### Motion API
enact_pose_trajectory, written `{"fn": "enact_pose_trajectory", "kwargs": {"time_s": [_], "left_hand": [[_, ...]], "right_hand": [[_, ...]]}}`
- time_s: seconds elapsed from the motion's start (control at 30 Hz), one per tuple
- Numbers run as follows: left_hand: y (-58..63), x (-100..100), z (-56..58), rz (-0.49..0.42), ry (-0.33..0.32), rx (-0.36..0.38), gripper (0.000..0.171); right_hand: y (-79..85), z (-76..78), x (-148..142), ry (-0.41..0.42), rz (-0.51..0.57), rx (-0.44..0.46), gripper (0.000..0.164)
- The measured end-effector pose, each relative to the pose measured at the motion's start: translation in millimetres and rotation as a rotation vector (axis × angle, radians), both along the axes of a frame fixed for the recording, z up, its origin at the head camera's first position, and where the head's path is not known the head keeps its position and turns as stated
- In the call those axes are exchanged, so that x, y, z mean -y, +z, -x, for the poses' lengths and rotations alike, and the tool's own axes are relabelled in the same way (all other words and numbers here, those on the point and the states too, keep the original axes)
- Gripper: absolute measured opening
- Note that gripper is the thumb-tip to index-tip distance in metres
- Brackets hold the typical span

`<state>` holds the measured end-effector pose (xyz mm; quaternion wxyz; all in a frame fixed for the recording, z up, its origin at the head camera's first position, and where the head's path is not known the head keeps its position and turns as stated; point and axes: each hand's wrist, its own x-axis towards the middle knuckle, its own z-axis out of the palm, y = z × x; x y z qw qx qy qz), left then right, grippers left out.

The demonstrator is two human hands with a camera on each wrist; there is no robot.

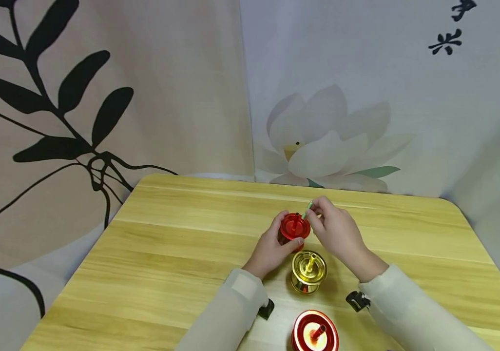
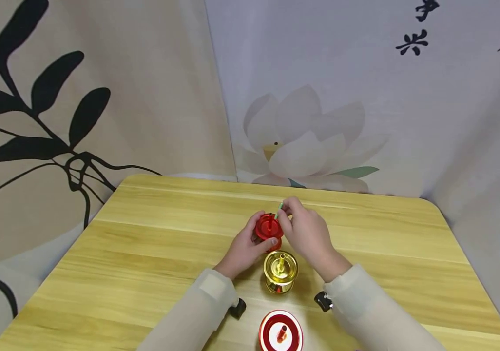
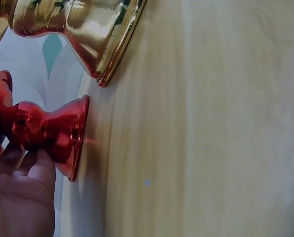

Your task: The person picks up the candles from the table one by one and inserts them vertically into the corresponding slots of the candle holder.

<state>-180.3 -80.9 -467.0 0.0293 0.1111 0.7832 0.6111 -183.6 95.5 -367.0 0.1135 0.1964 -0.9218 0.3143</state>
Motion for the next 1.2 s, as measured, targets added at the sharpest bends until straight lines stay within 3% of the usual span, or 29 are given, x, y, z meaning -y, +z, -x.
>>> {"fn": "enact_pose_trajectory", "kwargs": {"time_s": [0.27, 0.77, 1.2], "left_hand": [[0.6, 0.8, 0.4, 0.044, 0.005, -0.013, 0.082], [3.3, 1.4, -1.0, 0.019, -0.005, 0.026, 0.081], [0.8, -0.2, -0.4, 0.002, -0.01, -0.003, 0.077]], "right_hand": [[-0.4, 5.8, 4.7, -0.011, 0.011, -0.011, 0.01], [2.4, 9.5, 9.3, 0.013, -0.033, -0.003, 0.01], [0.9, 10.3, 8.5, -0.01, -0.075, 0.033, 0.018]]}}
